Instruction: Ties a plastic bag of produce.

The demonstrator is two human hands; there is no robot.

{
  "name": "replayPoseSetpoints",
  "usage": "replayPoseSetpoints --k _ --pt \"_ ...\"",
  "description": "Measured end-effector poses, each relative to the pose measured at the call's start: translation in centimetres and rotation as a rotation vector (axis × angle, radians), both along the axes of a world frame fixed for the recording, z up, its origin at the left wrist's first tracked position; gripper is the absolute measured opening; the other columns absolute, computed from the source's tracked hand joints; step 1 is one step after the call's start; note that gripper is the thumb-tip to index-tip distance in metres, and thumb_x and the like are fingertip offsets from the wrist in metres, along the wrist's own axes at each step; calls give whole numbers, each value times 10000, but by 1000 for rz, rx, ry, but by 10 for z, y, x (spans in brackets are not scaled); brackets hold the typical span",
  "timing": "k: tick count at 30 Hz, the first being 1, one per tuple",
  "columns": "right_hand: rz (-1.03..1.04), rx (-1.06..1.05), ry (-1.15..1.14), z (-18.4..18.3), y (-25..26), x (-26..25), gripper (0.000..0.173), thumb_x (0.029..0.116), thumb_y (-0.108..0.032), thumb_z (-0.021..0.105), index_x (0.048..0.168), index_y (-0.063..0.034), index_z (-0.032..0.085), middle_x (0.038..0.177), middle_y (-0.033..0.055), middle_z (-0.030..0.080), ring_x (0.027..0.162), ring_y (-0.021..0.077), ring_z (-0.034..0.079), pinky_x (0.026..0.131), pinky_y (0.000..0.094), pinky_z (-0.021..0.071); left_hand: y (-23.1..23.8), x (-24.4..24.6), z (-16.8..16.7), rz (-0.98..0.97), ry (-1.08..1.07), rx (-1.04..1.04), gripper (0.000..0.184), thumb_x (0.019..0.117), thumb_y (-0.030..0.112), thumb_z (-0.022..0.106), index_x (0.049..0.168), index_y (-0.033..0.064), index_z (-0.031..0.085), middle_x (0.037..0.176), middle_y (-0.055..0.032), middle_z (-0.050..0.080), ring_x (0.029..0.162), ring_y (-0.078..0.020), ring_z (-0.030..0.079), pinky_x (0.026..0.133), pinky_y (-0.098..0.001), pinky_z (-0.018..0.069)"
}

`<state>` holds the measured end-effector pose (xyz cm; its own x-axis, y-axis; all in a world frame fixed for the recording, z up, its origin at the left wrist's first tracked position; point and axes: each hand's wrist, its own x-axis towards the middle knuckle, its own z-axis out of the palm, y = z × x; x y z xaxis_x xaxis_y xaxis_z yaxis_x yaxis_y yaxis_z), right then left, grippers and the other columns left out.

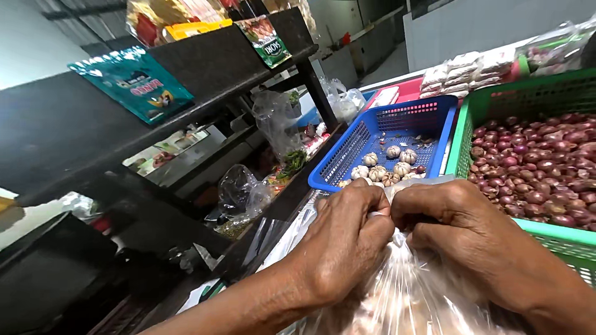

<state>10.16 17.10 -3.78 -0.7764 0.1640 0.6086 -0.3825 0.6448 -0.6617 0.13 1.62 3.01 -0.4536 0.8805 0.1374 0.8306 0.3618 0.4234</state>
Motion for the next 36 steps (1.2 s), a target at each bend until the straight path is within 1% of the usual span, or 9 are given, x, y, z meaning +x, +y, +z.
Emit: replayPoseSetpoints --k 6,12,17,19,23,25,30,34,36 --pt "17 -48 14 2 0 0 166 798 -122 582 722 -238 673 631 -134 556 554 -7 526 438 212 400 -4 4 -3 19 -90 119 217 876 153 464 696 203 575 740 68 502 660 -40 502 527 -202 379" --pt "45 -104 56 3 0 0 196 813 -105 552 685 -218 649 593 -116 526 520 4 490 422 213 347 -10 13 -2 63 -455 273 235 903 114 423 741 186 577 659 43 524 561 -40 496 469 -188 377" --pt "80 -200 61 5 0 1 197 820 -99 543 703 -200 666 595 -102 545 523 14 509 424 207 361 -10 23 -8 45 -657 468 281 998 170 460 764 182 615 711 46 558 630 -17 542 551 -160 461" --pt "85 -200 61 4 1 0 186 808 -98 555 705 -201 672 598 -102 553 528 12 517 423 203 371 -13 22 -9 28 -646 471 259 985 172 496 763 177 630 761 45 571 682 -24 559 591 -164 478" --pt "76 -158 40 3 1 0 175 786 -124 582 646 -221 624 589 -112 537 525 7 507 425 214 361 -22 18 -2 50 -531 348 201 878 112 534 759 167 687 863 27 641 857 -72 626 722 -215 523" --pt "73 -138 35 3 2 0 169 774 -126 591 638 -223 614 577 -111 521 513 9 494 413 220 349 -24 15 0 44 -509 311 189 863 129 562 741 172 699 909 30 646 924 -79 614 768 -214 511" --pt "97 -138 41 3 2 0 160 767 -125 575 649 -217 630 584 -112 526 520 4 499 423 210 363 -27 19 1 47 -495 264 181 863 151 558 758 181 702 1223 7 632 1141 -91 587 861 -231 516" --pt "125 -145 17 4 2 1 131 716 -111 603 642 -213 639 571 -105 533 504 7 500 407 210 363 -36 10 -6 -125 -385 182 241 930 224 508 736 201 648 1166 48 626 1084 -34 577 810 -174 497" --pt "121 -111 14 3 1 1 151 741 -112 596 640 -219 631 582 -106 530 519 12 503 418 222 361 -41 6 -7 -186 -287 137 290 965 286 467 733 202 620 1171 66 616 1062 -3 556 799 -159 473"
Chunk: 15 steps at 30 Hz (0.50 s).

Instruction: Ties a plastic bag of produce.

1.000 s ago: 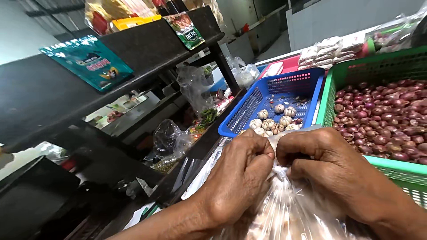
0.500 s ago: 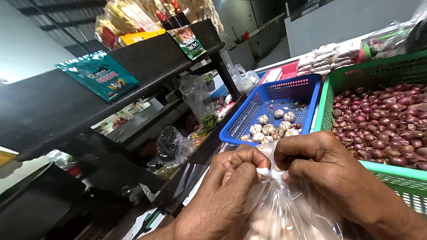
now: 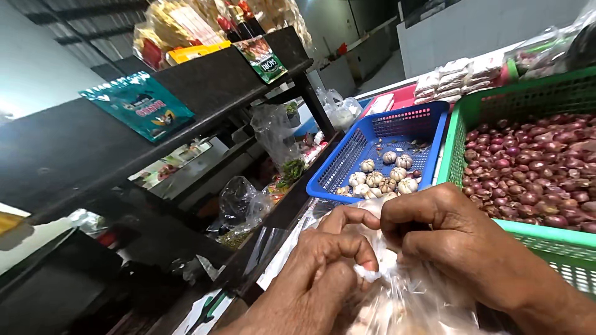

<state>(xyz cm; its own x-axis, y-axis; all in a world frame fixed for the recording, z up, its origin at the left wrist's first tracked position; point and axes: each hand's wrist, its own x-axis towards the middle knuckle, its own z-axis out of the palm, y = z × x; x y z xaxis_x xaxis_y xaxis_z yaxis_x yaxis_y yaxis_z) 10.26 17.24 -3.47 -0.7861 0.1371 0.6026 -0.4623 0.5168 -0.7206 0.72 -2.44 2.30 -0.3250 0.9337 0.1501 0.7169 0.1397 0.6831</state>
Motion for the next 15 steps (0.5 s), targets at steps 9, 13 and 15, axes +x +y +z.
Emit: replayPoseSetpoints --k 9,13,15 --pt "-19 58 93 -1 -1 0 205 820 -121 546 687 -223 666 597 -132 524 535 -16 499 427 202 355 11 3 -11 125 -89 66 421 969 323 464 562 213 467 958 83 587 886 4 525 694 -159 408" --pt "-29 90 165 0 -4 0 206 840 -127 538 718 -223 673 605 -148 506 544 -28 491 443 195 361 9 11 -24 200 -408 298 427 939 461 621 595 226 529 1013 89 602 828 33 549 617 -104 429" --pt "-10 95 215 1 -5 0 201 850 -113 548 709 -202 661 608 -137 507 546 -31 490 442 176 357 7 11 -28 195 -455 403 394 948 444 625 628 217 588 1057 81 611 919 13 582 681 -111 476"
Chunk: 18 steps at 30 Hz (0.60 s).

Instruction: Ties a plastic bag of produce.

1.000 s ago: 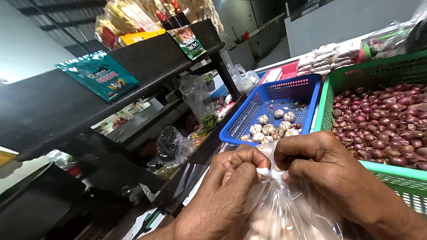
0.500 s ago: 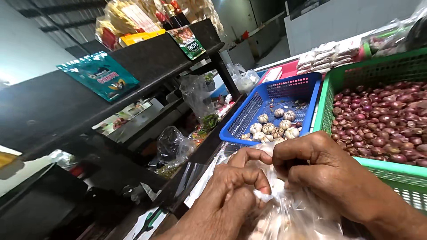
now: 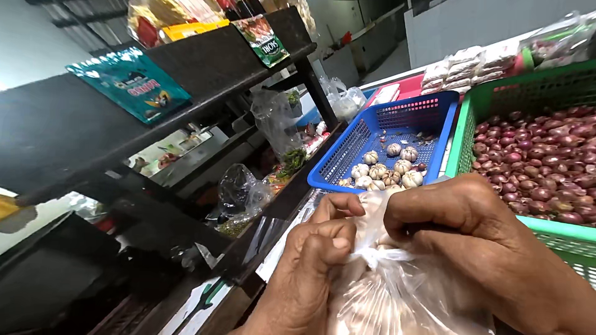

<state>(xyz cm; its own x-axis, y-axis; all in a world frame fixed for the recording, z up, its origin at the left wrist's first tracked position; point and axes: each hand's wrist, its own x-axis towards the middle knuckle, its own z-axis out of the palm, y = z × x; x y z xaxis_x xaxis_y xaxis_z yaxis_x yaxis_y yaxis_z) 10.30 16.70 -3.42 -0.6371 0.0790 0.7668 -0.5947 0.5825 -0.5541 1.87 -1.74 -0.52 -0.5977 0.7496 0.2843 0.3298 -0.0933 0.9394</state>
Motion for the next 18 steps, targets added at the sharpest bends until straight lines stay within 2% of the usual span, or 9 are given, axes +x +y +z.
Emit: replayPoseSetpoints --k 2,5,8,12,13,15,18 --pt "9 28 45 -1 -1 0 189 848 -108 552 700 -183 642 608 -130 498 548 -39 476 450 161 339 -1 -1 -3 3 -7 61 385 957 393 595 621 205 597 1108 69 611 1034 -18 579 771 -132 492" --pt "27 75 95 0 -2 -1 179 862 -131 565 711 -165 655 623 -125 523 567 -51 490 463 141 355 -6 -4 -6 -10 7 98 409 979 365 562 606 195 547 1133 48 593 1103 -48 558 836 -151 483" --pt "39 147 107 -2 -4 0 202 882 -162 550 714 -143 660 611 -110 514 561 -50 475 471 142 339 -12 -8 -6 -35 66 62 452 995 369 535 588 174 513 1174 14 585 1194 -104 526 948 -213 464" --pt "62 203 49 0 -5 4 243 922 -174 531 735 -121 675 610 -86 518 559 -37 462 479 156 313 -18 -16 -4 -72 116 10 462 1005 374 508 587 177 519 1164 9 579 1221 -119 511 995 -239 450" --pt "63 206 36 0 -5 5 247 933 -179 529 743 -121 675 614 -84 518 560 -37 459 481 155 310 -18 -17 -4 -84 99 21 460 1009 357 504 589 171 511 1154 -2 575 1234 -137 500 1026 -260 435" --pt "60 210 24 1 -5 7 248 950 -178 524 763 -119 675 625 -77 525 570 -30 464 486 161 313 -18 -16 -4 -81 34 59 426 1004 310 507 606 157 512 1143 -19 586 1242 -145 498 1024 -264 427" --pt "43 227 12 2 -4 10 245 965 -188 525 796 -111 686 646 -64 547 594 -25 487 508 158 340 -17 -13 -9 -55 -21 131 429 989 317 543 587 169 540 1152 -1 586 1229 -137 518 1064 -287 434"
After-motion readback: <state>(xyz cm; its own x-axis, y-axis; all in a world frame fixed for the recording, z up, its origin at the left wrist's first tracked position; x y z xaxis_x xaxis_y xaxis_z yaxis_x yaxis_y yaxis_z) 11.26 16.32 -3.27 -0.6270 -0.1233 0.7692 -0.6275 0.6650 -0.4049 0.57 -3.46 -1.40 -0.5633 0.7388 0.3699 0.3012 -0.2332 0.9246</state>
